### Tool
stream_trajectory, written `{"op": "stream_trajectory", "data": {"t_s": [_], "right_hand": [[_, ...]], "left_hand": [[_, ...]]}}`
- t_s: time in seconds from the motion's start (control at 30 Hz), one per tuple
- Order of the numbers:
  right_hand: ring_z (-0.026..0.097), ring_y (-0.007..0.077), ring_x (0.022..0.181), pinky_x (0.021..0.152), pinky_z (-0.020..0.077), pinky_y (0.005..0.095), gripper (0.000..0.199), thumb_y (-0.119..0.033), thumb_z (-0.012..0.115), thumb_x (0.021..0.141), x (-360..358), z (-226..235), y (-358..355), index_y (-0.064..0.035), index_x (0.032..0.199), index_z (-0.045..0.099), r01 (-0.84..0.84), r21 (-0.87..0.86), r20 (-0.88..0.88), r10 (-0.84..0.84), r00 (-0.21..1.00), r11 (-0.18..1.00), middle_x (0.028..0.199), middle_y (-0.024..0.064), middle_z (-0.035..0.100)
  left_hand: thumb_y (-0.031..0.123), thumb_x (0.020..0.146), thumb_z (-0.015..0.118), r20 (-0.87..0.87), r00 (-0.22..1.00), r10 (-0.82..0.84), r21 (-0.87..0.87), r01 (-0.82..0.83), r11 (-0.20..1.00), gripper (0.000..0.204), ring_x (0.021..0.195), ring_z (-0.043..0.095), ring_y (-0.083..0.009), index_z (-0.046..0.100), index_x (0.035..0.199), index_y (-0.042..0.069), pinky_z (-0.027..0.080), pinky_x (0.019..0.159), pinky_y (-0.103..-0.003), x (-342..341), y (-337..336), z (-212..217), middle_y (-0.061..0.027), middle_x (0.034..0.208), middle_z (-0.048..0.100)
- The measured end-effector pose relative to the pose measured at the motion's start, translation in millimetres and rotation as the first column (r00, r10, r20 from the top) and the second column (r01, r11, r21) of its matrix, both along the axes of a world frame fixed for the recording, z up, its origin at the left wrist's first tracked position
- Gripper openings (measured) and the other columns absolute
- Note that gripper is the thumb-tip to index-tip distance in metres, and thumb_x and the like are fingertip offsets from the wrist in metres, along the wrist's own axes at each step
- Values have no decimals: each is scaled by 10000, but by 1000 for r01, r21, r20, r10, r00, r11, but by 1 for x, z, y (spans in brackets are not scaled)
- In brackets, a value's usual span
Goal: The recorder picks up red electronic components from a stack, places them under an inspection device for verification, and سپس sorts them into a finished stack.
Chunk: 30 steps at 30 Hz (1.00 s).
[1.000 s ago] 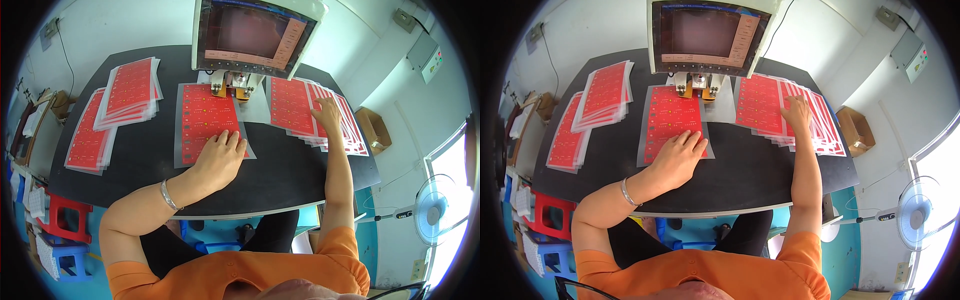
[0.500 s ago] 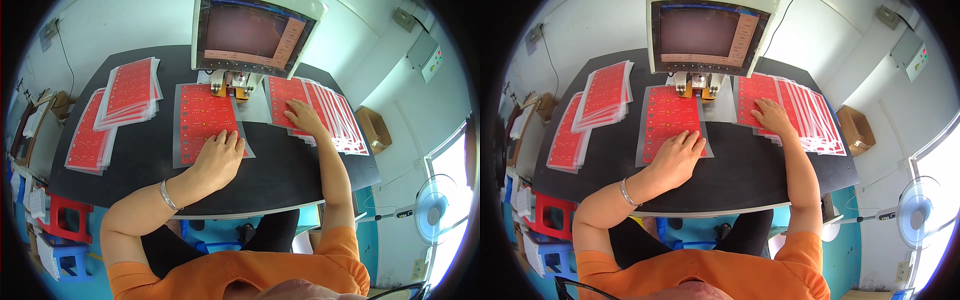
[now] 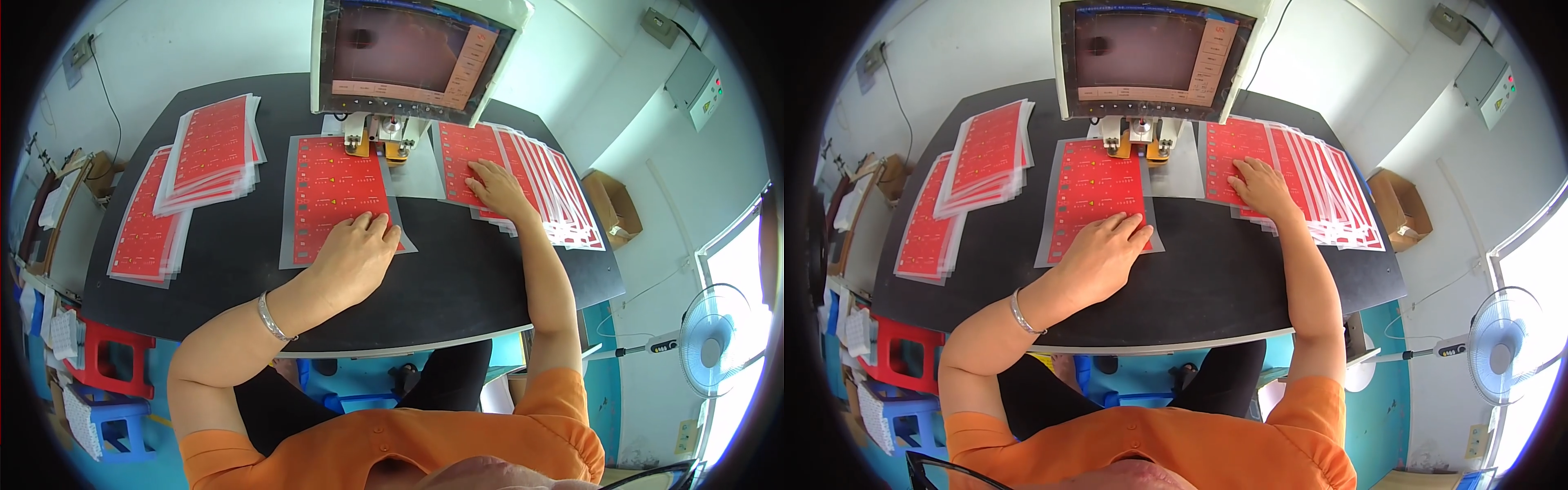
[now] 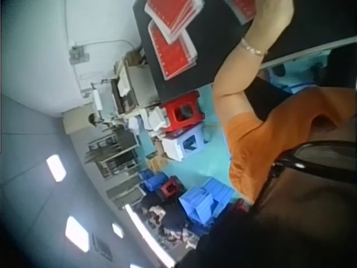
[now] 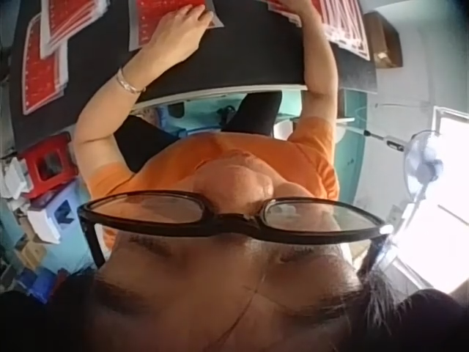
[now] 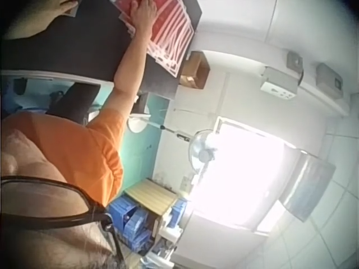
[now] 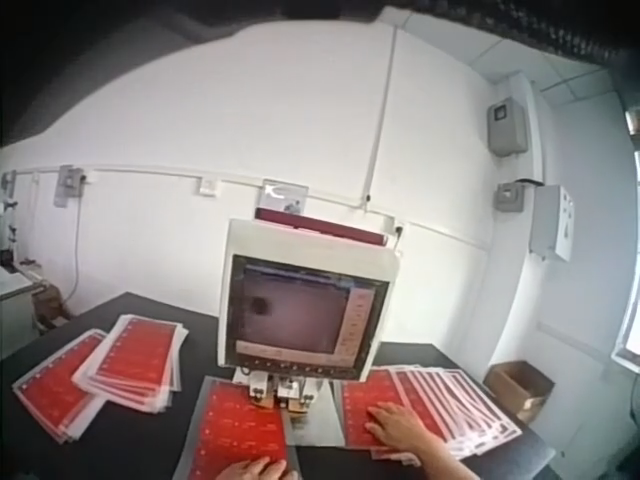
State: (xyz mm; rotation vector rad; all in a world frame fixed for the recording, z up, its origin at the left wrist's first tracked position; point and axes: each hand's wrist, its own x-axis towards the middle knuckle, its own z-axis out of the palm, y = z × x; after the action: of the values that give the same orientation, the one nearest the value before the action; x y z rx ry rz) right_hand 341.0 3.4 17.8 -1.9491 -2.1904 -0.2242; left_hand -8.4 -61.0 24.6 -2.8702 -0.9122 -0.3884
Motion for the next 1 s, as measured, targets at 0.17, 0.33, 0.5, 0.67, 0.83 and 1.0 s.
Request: {"op": "stream_trajectory", "data": {"t_s": [0.17, 0.33, 0.5, 0.67, 0.83, 1.0], "right_hand": [[459, 346, 1346, 1132, 344, 433, 509, -407, 494, 1008, -1, -1, 0, -66, 1382, 546, -3, 4, 0, 3, 1000, 1000, 1435, 180, 513], [465, 345, 1340, 1129, 347, 439, 507, -410, 495, 1007, -3, -2, -2, -65, 1374, 551, 10, 10, 0, -10, 1000, 1000, 1428, 180, 519], [474, 348, 1330, 1122, 354, 442, 505, -404, 503, 1002, -4, -1, -2, -60, 1368, 554, -4, 4, -5, 4, 1000, 1000, 1413, 182, 531], [483, 332, 1329, 1086, 379, 495, 498, -426, 516, 983, 12, -11, 7, -104, 1360, 566, -2, 59, -17, 3, 1000, 998, 1398, 151, 548], [480, 330, 1336, 1088, 378, 500, 497, -431, 514, 985, 3, -8, 4, -111, 1360, 570, 7, 40, -25, -6, 1000, 999, 1407, 152, 543], [470, 333, 1340, 1111, 363, 461, 491, -407, 506, 1004, -4, -1, -1, -90, 1376, 558, 43, 3, -8, -43, 999, 999, 1425, 168, 525]], "left_hand": [[134, 881, 648, 124, 989, -85, 219, 56, 974, 278, 996, 676, -314, 655, 1096, -42, 580, 792, -391, -4, 5, -9, -200, 1080, 666], [216, 892, 674, 3, 1000, 2, -151, -2, 989, 383, 1113, 642, -295, 632, 1206, 2, 565, 840, -409, -12, 4, 20, -144, 1237, 641], [185, 894, 668, -22, 1000, -3, -173, -1, 985, 304, 986, 682, -280, 654, 1147, 17, 572, 766, -401, -16, 8, 26, -112, 1128, 690], [51, 916, 568, 116, 993, 16, -15, -14, 1000, 222, 952, 703, -296, 685, 1102, 21, 575, 781, -390, -8, 29, 10, -129, 1091, 717], [114, 937, 583, 187, 980, 69, 145, -97, 985, 330, 1186, 609, -294, 618, 1243, -2, 518, 959, -419, -3, 64, -22, -147, 1278, 641], [180, 940, 609, 183, 982, 48, 193, -84, 978, 365, 1178, 612, -292, 611, 1233, -38, 517, 954, -404, -2, 76, -29, -168, 1263, 642]]}}
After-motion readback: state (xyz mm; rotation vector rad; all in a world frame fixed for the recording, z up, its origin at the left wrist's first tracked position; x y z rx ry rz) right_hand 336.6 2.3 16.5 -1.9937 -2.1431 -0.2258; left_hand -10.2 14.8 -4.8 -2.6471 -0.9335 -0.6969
